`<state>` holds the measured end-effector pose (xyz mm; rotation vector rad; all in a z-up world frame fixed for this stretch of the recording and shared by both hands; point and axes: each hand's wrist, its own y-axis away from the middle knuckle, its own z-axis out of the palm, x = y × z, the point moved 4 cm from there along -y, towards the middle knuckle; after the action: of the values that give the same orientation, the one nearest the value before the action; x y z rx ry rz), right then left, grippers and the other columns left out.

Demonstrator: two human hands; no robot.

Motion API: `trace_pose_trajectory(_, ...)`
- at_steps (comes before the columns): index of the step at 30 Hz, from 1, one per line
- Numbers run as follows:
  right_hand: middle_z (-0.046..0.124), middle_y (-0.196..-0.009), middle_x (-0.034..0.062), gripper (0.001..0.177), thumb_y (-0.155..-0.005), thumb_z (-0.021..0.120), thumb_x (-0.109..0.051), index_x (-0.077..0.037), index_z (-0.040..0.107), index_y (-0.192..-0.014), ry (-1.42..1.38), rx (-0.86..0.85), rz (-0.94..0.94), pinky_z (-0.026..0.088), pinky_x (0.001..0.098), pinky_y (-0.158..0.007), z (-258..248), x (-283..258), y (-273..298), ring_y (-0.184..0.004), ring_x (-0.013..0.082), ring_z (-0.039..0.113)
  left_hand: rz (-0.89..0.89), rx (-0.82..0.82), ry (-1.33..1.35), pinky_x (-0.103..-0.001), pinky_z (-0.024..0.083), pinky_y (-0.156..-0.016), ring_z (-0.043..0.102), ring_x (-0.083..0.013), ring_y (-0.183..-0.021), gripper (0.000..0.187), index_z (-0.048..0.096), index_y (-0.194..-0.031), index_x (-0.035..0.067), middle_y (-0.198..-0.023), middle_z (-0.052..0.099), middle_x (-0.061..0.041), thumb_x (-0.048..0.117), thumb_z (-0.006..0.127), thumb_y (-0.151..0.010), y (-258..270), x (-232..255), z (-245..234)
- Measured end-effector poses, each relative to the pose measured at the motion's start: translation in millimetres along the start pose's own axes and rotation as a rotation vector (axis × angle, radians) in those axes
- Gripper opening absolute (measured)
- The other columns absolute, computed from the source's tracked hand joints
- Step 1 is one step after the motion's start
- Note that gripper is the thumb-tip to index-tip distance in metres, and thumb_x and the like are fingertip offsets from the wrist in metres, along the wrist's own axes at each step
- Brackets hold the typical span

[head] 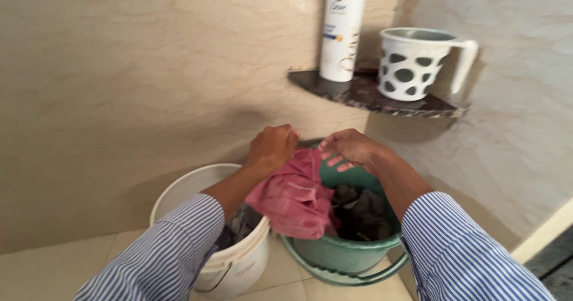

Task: The person washes their hands using a pink bar of soap and water from a wall-mounted tap. They then wash their hands again using a brown bar of soap. Finally, they rinse their hands using water from a green cup and place the cup on a shelf.

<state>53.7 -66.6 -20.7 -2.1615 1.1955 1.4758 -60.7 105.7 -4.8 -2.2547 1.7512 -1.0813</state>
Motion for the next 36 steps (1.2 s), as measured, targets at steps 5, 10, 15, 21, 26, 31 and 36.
trace_pose_trajectory(5, 0.072, -0.092, 0.0053, 0.021, -0.095, 0.071, -0.023, -0.005, 0.072, -0.107, 0.059, -0.063, -0.141, 0.055, 0.0303, -0.066, 63, -25, -12, -0.079, 0.0151, 0.065, -0.102, -0.046, 0.087, -0.049, 0.056, -0.080, 0.075, -0.0332, -0.084, 0.033, 0.070, -0.092, 0.013, -0.078, 0.078, -0.013, 0.037, 0.050, -0.101, 35, -51, -37)
trace_pose_trajectory(10, 0.072, -0.088, 0.0044, 0.015, -0.092, 0.070, -0.013, -0.005, 0.071, -0.104, 0.033, -0.247, -0.236, 0.059, 0.0312, -0.063, 146, -31, -32, -0.074, 0.0155, 0.068, 0.025, -0.040, 0.019, -0.048, 0.055, -0.074, 0.072, -0.0333, -0.080, 0.021, 0.070, -0.096, 0.015, -0.080, 0.074, -0.009, 0.029, 0.055, -0.100, 78, -95, -66)
trace_pose_trajectory(15, 0.069, -0.087, 0.0080, 0.016, -0.101, 0.068, -0.016, -0.001, 0.068, -0.103, -0.071, -0.489, -0.254, 0.053, 0.0311, -0.061, 224, -44, -32, -0.072, 0.0155, 0.062, 0.089, -0.060, -0.159, -0.047, 0.055, -0.068, 0.071, -0.0302, -0.078, 0.012, 0.074, -0.091, 0.020, -0.080, 0.075, -0.005, 0.028, 0.066, -0.088, 122, -133, -102)
trace_pose_trajectory(21, 0.074, -0.092, 0.0084, 0.014, -0.096, 0.068, -0.013, -0.001, 0.073, -0.099, 0.137, -0.585, -0.296, 0.064, 0.0319, -0.072, 310, -57, -9, -0.079, 0.0159, 0.071, -0.046, -0.201, -0.337, -0.046, 0.055, -0.067, 0.070, -0.0294, -0.078, 0.022, 0.074, -0.084, 0.016, -0.080, 0.074, -0.008, 0.035, 0.066, -0.091, 186, -184, -132)
trace_pose_trajectory(26, 0.073, -0.088, 0.0105, 0.020, -0.098, 0.064, -0.016, 0.002, 0.072, -0.097, 0.151, -0.662, -0.238, 0.064, 0.0341, -0.072, 386, -35, -7, -0.077, 0.0170, 0.071, -0.197, -0.413, -0.325, -0.046, 0.056, -0.073, 0.072, -0.0278, -0.081, 0.034, 0.076, -0.082, 0.013, -0.083, 0.076, -0.008, 0.036, 0.056, -0.097, 236, -238, -117)
trace_pose_trajectory(31, 0.076, -0.089, 0.0120, 0.010, -0.088, 0.068, -0.004, 0.001, 0.074, -0.095, 0.337, -0.657, -0.308, 0.063, 0.0315, -0.071, 436, -9, 10, -0.077, 0.0174, 0.073, -0.132, -0.674, -0.335, -0.047, 0.056, -0.077, 0.071, -0.0337, -0.088, 0.026, 0.077, -0.093, 0.015, -0.093, 0.075, -0.013, 0.030, 0.057, -0.093, 293, -277, -79)
trace_pose_trajectory(36, 0.079, -0.094, 0.0118, 0.017, -0.088, 0.063, -0.003, -0.002, 0.078, -0.096, 0.532, -0.569, -0.268, 0.062, 0.0308, -0.075, 474, 19, 30, -0.082, 0.0183, 0.076, -0.330, -0.859, -0.260, -0.042, 0.056, -0.088, 0.072, -0.0293, -0.099, 0.035, 0.078, -0.101, 0.013, -0.106, 0.076, -0.012, 0.043, 0.062, -0.091, 335, -292, -56)
